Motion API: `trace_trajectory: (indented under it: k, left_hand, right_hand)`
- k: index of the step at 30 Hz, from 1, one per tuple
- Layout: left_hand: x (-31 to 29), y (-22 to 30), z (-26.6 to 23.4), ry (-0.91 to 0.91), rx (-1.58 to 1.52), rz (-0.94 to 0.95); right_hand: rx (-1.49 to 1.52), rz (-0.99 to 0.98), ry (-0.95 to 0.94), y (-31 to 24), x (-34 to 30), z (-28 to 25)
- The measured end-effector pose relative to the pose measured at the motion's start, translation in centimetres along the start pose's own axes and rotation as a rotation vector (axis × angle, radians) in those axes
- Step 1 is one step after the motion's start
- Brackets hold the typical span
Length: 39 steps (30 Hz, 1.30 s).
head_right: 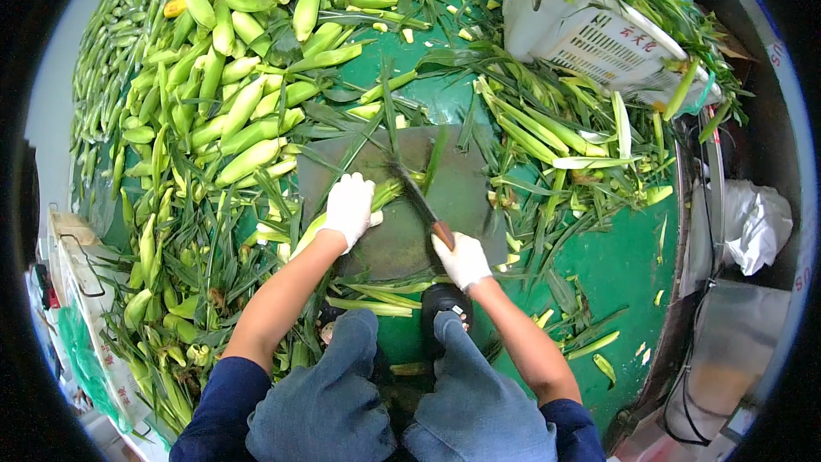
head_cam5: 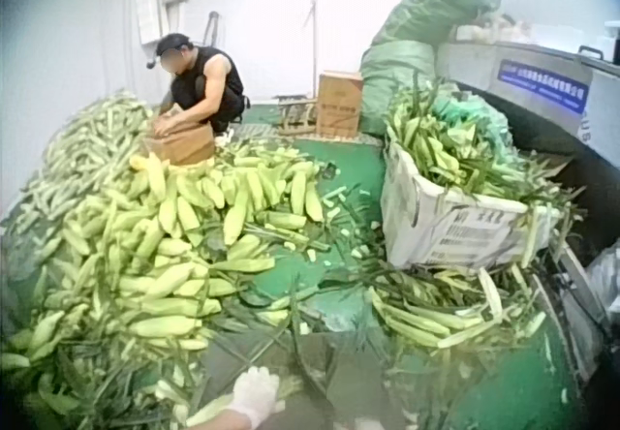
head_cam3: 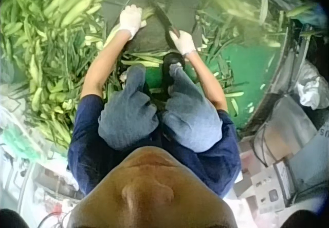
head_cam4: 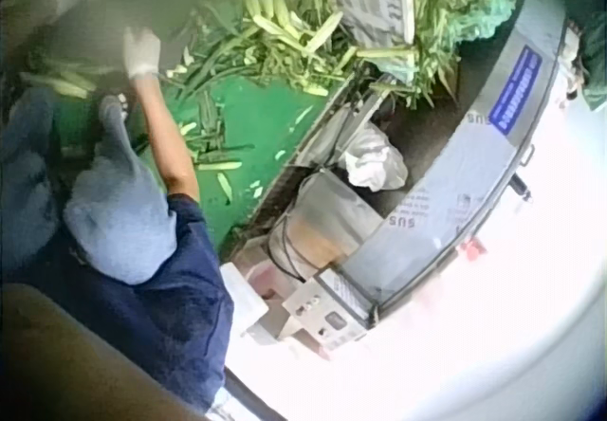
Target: The person husks corn by cutting off the stem ends with a large blade and removing the outer leaves by hand. They repeatedly pick up corn ears from a large pile, place them on a cutting block, chop off the ends, and peel the husks.
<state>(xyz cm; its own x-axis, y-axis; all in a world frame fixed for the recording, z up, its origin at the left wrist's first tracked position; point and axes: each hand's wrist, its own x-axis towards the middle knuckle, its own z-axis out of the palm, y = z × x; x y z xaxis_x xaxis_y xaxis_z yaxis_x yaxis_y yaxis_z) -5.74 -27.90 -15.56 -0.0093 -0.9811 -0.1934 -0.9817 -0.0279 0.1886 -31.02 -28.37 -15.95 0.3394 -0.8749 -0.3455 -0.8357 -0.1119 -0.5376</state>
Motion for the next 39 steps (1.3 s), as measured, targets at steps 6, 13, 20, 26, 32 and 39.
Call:
trace_trajectory:
  k: [6,13,20,26,32,39]
  left_hand:
    - [-2.3,1.1,-6.4,0.250,-0.675,0.112]
    - [-2.2,-1.1,1.8,0.366,-1.680,-0.315]
    - [-2.5,-1.3,1.8,0.184,-1.711,-0.221]
    - [-5.8,-1.9,-3.8,0.175,-1.321,-0.103]
    - [-7.7,0.2,-5.8,0.138,-0.886,0.283]
    - [-7.0,-0.3,-5.4,0.128,-0.854,0.425]
  right_hand:
    - [0.274,0.280,0.310,4.1,-3.3,-4.6]
    - [0.942,0.067,0.682,-5.8,-3.7,-10.8]
    - [0.216,0.074,0.337,3.4,-1.2,1.8]
    - [0.182,0.385,0.397,6.5,-4.0,-1.3]
    - [0.255,0.165,0.359,-1.7,-4.3,-3.6]
    - [0.355,-0.136,-0.020,-8.1,4.6,-1.9]
